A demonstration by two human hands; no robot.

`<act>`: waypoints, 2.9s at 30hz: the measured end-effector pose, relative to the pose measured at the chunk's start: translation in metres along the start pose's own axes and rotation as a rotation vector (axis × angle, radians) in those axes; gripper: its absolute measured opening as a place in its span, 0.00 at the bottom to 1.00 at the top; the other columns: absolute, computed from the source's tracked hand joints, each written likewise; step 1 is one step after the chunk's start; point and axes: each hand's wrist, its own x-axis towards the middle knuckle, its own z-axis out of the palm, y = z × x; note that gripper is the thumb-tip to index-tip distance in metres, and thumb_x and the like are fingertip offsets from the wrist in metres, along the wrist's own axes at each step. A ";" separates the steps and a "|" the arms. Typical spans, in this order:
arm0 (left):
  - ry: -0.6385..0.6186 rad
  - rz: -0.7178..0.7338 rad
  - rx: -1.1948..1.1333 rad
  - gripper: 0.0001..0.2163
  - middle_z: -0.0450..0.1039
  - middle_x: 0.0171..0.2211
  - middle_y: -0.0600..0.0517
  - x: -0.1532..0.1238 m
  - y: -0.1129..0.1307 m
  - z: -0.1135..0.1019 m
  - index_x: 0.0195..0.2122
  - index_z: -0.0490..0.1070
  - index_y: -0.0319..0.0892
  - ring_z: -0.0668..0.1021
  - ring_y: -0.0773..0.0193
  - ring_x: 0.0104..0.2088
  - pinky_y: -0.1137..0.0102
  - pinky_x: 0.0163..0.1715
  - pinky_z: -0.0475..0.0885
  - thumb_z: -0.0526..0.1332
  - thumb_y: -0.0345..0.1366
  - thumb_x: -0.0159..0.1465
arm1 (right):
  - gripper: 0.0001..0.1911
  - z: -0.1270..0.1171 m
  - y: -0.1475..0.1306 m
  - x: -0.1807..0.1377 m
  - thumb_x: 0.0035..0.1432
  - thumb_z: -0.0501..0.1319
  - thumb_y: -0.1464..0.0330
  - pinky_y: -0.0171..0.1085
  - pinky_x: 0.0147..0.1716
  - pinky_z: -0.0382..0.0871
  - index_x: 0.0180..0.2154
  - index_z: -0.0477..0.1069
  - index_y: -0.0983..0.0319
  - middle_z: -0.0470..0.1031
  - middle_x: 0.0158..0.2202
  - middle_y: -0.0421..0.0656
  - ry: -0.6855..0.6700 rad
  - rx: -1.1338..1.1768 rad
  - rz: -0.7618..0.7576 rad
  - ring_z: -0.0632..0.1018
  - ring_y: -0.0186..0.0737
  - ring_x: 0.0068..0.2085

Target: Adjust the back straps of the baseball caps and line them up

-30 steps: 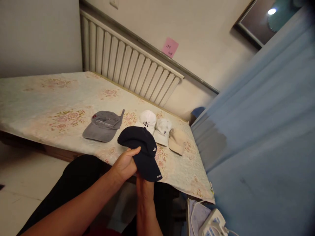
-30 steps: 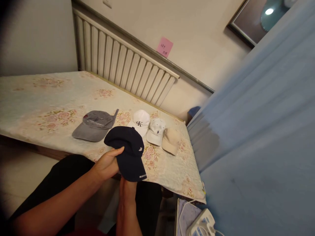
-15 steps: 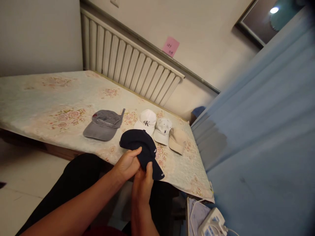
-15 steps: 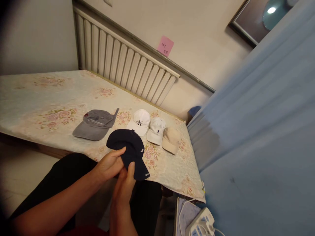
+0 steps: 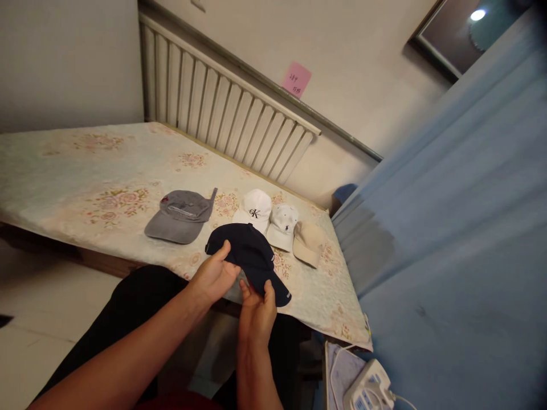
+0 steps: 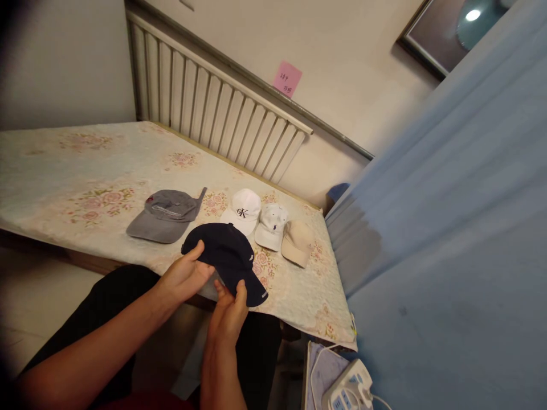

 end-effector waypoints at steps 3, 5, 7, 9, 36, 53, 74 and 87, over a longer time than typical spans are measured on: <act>-0.029 0.006 -0.030 0.21 0.77 0.46 0.38 0.001 0.004 -0.002 0.59 0.64 0.32 0.79 0.52 0.46 0.58 0.53 0.71 0.50 0.39 0.69 | 0.15 -0.002 -0.006 0.003 0.56 0.58 0.64 0.53 0.51 0.70 0.43 0.70 0.66 0.79 0.43 0.50 -0.009 0.024 0.030 0.80 0.45 0.42; -0.049 0.054 -0.075 0.21 0.77 0.47 0.38 0.001 0.006 -0.001 0.60 0.62 0.33 0.78 0.54 0.48 0.59 0.55 0.70 0.49 0.37 0.69 | 0.14 -0.002 -0.010 0.004 0.56 0.58 0.65 0.53 0.51 0.70 0.43 0.70 0.64 0.79 0.41 0.48 -0.010 0.064 0.048 0.80 0.44 0.42; -0.056 0.142 -0.124 0.20 0.76 0.48 0.40 0.002 0.008 -0.001 0.61 0.60 0.35 0.78 0.56 0.49 0.60 0.56 0.68 0.48 0.35 0.70 | 0.12 -0.002 -0.015 0.006 0.55 0.58 0.66 0.51 0.50 0.71 0.41 0.70 0.63 0.79 0.38 0.46 0.003 0.097 0.069 0.80 0.43 0.40; -0.059 0.209 -0.149 0.20 0.76 0.48 0.40 0.003 0.011 -0.001 0.62 0.60 0.36 0.78 0.58 0.49 0.61 0.57 0.68 0.47 0.32 0.70 | 0.10 -0.004 -0.019 0.009 0.55 0.58 0.67 0.49 0.49 0.72 0.40 0.71 0.62 0.80 0.36 0.45 0.012 0.127 0.078 0.80 0.42 0.39; -0.080 0.149 -0.106 0.18 0.80 0.29 0.50 0.000 0.023 -0.002 0.36 0.72 0.36 0.81 0.66 0.29 0.68 0.34 0.77 0.44 0.34 0.71 | 0.08 -0.048 -0.051 0.039 0.49 0.60 0.73 0.35 0.31 0.69 0.33 0.74 0.58 0.80 0.33 0.37 -0.094 0.355 0.081 0.77 0.34 0.33; 0.156 0.011 0.175 0.12 0.74 0.32 0.49 0.006 -0.035 0.007 0.28 0.67 0.40 0.78 0.65 0.41 0.64 0.54 0.70 0.51 0.29 0.68 | 0.11 -0.013 -0.034 0.015 0.52 0.61 0.69 0.38 0.32 0.72 0.40 0.74 0.62 0.81 0.37 0.43 -0.046 0.216 -0.088 0.79 0.39 0.35; 0.119 -0.148 0.405 0.11 0.80 0.37 0.45 0.039 -0.018 -0.048 0.45 0.72 0.38 0.82 0.60 0.36 0.68 0.37 0.79 0.56 0.24 0.63 | 0.15 -0.123 -0.046 0.031 0.49 0.64 0.68 0.47 0.60 0.61 0.41 0.77 0.67 0.80 0.43 0.49 -0.013 0.158 0.148 0.78 0.45 0.50; 0.105 -0.246 0.503 0.05 0.78 0.31 0.45 0.127 -0.095 -0.028 0.38 0.70 0.36 0.80 0.62 0.28 0.69 0.30 0.76 0.56 0.29 0.65 | 0.14 -0.164 -0.055 0.067 0.44 0.67 0.72 0.47 0.58 0.63 0.37 0.76 0.62 0.81 0.41 0.45 0.143 0.218 0.040 0.79 0.43 0.47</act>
